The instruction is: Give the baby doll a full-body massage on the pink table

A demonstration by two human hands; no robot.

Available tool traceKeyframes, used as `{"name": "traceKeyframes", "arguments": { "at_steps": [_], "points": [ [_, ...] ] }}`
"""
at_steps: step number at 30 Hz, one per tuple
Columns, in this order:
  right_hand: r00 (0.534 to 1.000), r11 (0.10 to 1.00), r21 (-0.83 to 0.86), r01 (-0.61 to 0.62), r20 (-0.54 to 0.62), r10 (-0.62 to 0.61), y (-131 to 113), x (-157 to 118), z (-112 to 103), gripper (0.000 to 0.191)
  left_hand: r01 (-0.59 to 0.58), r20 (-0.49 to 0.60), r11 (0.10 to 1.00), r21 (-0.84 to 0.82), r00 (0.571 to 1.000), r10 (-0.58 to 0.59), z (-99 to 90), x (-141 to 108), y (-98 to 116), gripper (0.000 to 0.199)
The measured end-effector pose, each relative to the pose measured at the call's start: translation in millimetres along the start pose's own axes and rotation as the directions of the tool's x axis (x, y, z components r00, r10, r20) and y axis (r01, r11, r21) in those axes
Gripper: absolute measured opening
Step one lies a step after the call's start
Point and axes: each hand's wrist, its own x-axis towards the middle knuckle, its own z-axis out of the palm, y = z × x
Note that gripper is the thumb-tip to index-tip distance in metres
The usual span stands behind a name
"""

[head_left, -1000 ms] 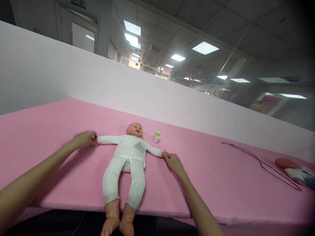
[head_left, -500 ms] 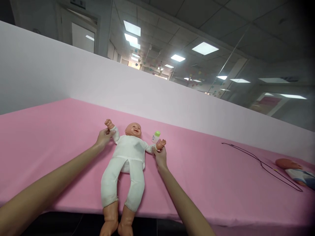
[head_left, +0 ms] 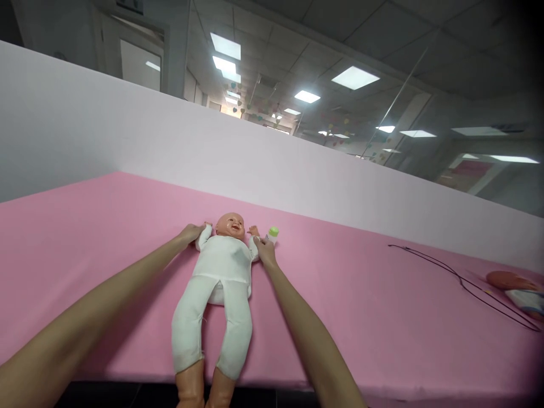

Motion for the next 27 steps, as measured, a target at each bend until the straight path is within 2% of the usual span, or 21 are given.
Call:
{"name": "traceKeyframes", "arguments": {
  "at_steps": [3,6,9,11,14,16,19,21,22,24,27],
  "points": [
    [0.996,0.997,-0.009,-0.079,0.028,0.079,6.7,5.3,-0.9,0.042,0.021,0.044,0.999,0.05,0.999,-0.023,-1.1,1.1,-1.0,0.053],
    [0.987,0.991,0.024,-0.13,0.094,0.127,5.8,3.1,-9.4,0.043,-0.011,0.131,1.0,-0.016,0.991,0.013,-11.9,-6.7,0.8,0.049],
    [0.972,0.981,0.103,-0.164,0.184,0.143,2.7,-8.3,-24.0,0.046,-0.115,0.221,0.978,-0.176,0.963,0.154,-28.5,-20.8,4.3,0.054],
    [0.948,0.966,0.199,-0.165,0.301,0.1,1.2,-19.4,-36.0,0.05,-0.21,0.266,0.961,-0.18,0.93,0.253,-39.6,-30.7,6.7,0.051],
    [0.89,0.954,0.267,-0.133,0.456,-0.004,0.0,-34.3,-54.7,0.058,-0.322,0.417,0.946,-0.032,0.856,0.305,-51.2,-41.3,8.3,0.028],
    [0.844,0.973,0.211,-0.091,0.535,-0.037,-0.3,-39.6,-65.5,0.044,-0.357,0.53,0.933,0.048,0.801,0.28,-54.6,-43.8,6.9,0.016],
    [0.711,0.994,0.109,0.018,0.697,-0.089,-0.2,-41.7,-76.1,0.013,-0.392,0.634,0.916,0.083,0.73,0.255,-57.2,-42.1,2.0,0.006],
    [0.648,0.992,0.086,0.089,0.752,-0.123,-0.2,-41.7,-78.5,0.008,-0.415,0.674,0.906,0.081,0.692,0.257,-59.3,-40.4,-0.6,0.005],
    [0.645,0.991,0.089,0.103,0.752,-0.135,-0.3,-41.4,-78.1,0.009,-0.425,0.686,0.902,0.079,0.68,0.26,-60.4,-40.3,-1.0,0.007],
    [0.704,0.988,0.119,0.095,0.694,-0.152,-0.6,-40.0,-74.4,0.019,-0.426,0.669,0.902,0.074,0.692,0.272,-61.3,-41.5,0.2,0.014],
    [0.853,0.979,0.192,0.063,0.499,-0.152,-0.6,-33.0,-61.2,0.037,-0.371,0.527,0.928,0.026,0.794,0.303,-54.7,-42.6,4.8,0.025]
  ]
}}
